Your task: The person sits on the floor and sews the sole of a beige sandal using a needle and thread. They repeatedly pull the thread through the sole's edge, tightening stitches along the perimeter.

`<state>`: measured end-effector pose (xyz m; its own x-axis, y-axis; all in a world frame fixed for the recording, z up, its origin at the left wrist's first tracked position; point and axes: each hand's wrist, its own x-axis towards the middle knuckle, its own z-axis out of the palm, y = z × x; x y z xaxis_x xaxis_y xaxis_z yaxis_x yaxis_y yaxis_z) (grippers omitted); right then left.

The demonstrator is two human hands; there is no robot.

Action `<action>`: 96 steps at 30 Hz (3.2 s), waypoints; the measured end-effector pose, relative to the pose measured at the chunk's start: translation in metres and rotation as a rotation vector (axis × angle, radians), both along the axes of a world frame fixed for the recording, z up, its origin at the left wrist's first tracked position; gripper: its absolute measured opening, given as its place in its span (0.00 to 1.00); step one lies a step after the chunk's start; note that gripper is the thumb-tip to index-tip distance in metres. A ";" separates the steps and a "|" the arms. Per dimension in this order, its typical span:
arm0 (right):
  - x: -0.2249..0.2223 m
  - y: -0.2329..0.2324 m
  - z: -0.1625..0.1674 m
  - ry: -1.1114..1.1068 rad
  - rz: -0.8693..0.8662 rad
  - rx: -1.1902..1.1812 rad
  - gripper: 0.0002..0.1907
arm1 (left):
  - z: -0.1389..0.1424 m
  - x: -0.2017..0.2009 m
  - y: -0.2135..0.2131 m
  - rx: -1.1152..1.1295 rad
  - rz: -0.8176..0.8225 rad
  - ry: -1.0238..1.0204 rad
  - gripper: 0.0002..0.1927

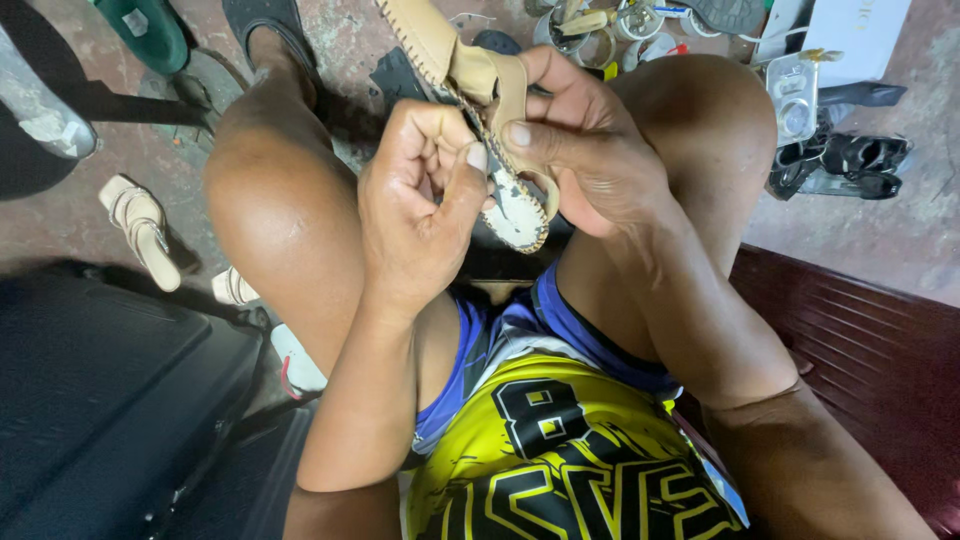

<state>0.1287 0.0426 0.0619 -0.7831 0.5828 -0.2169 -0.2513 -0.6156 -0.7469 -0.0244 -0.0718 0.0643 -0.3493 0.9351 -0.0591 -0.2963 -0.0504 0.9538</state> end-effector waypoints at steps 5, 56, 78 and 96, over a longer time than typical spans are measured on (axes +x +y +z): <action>-0.004 0.000 -0.004 0.062 0.014 -0.133 0.16 | 0.003 0.001 0.001 0.019 0.023 0.143 0.10; -0.006 0.003 -0.009 -0.110 0.022 0.017 0.04 | -0.004 -0.008 0.012 0.099 0.015 0.223 0.12; -0.001 -0.007 0.012 -0.503 -0.102 0.794 0.02 | -0.003 0.001 0.021 0.068 0.111 0.472 0.12; -0.013 -0.002 0.014 -0.604 -0.102 0.902 0.01 | -0.006 0.001 0.025 -0.004 0.105 0.770 0.13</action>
